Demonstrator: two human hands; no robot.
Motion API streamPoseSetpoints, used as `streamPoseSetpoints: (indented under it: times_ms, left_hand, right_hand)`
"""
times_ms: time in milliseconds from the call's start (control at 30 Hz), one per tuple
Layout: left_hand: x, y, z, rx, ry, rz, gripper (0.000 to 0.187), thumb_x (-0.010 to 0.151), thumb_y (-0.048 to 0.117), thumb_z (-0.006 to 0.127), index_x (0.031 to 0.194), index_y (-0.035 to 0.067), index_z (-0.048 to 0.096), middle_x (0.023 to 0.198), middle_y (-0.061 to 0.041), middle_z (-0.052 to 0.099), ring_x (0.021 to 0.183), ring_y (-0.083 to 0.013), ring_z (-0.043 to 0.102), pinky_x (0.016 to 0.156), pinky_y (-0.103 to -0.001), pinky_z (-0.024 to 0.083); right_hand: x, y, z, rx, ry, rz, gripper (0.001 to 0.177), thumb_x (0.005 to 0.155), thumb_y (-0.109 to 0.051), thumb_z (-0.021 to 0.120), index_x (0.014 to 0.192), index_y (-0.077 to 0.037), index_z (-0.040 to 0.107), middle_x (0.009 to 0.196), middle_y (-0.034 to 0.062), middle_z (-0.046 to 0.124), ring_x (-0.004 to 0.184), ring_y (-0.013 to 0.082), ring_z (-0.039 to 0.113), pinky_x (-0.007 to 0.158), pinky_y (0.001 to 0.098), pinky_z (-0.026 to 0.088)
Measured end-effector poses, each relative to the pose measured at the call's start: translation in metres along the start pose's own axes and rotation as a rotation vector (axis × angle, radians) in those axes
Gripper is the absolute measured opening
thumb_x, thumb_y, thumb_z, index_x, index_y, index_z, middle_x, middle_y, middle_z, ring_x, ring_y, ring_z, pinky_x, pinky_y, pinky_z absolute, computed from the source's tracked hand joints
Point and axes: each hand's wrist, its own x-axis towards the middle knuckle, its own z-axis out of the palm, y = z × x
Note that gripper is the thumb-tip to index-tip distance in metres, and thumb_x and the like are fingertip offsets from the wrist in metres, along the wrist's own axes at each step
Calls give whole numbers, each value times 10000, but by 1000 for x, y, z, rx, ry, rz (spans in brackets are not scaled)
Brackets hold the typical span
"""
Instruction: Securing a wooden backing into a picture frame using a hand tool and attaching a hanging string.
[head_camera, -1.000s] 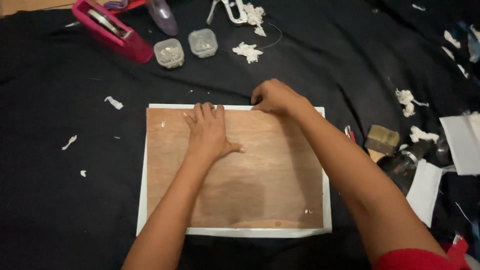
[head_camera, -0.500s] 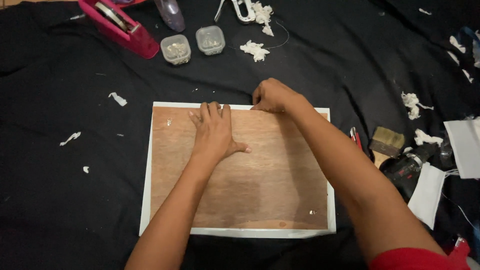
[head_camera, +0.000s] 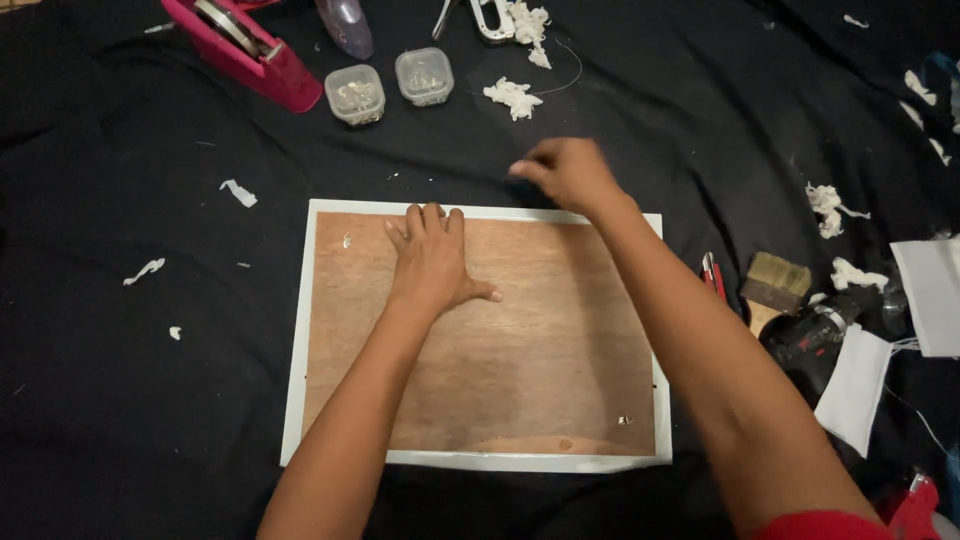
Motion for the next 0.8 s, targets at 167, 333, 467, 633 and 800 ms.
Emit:
streamPoseSetpoints:
  times_ms: [167, 333, 467, 633, 800]
  left_hand:
    - [2, -5, 7, 1, -51, 8, 1180, 580, 545, 967, 1465, -48, 459, 1383, -277, 413, 1404, -487, 259, 1070, -820, 247]
    - [-17, -7, 6, 77, -31, 21, 1159, 694, 681, 818, 1557, 39, 384, 1608, -287, 215, 1505, -485, 152, 1127, -792, 197]
    - [-22, -13, 21, 85, -42, -33, 1132, 796, 824, 591, 1642, 152, 254, 1697, -222, 140, 1573, -418, 46, 1197, -726, 98]
    - [-50, -28, 11, -17, -4, -253, 1057, 823, 664, 704, 1597, 53, 323, 1645, -250, 233, 1534, -426, 179, 1206, -665, 166]
    - [-109, -64, 3, -82, -3, -440, 965, 845, 509, 742, 1578, 17, 354, 1590, -279, 313, 1482, -498, 273, 1206, -629, 222]
  right_hand:
    - [-49, 11, -8, 58, 337, -215, 437, 870, 92, 670, 1273, -66, 731, 1297, 186, 686, 1189, 426, 637, 957, 484, 531]
    - [-107, 69, -1, -137, 371, -140, 383, 858, -32, 726, 1233, -110, 749, 1185, 142, 727, 1088, 387, 684, 907, 486, 555]
    - [-162, 39, 6, -93, 208, 36, 309, 913, -215, 711, 1185, -82, 772, 1113, 179, 776, 986, 424, 728, 850, 507, 573]
    - [-179, 79, 52, -494, 98, -104, 592, 901, -405, 688, 1383, -65, 639, 1497, 172, 563, 1359, 370, 550, 1167, 451, 433]
    - [-166, 71, 52, -695, -34, -28, 725, 904, -548, 612, 1460, -84, 569, 1574, 141, 495, 1429, 329, 502, 1208, 432, 399]
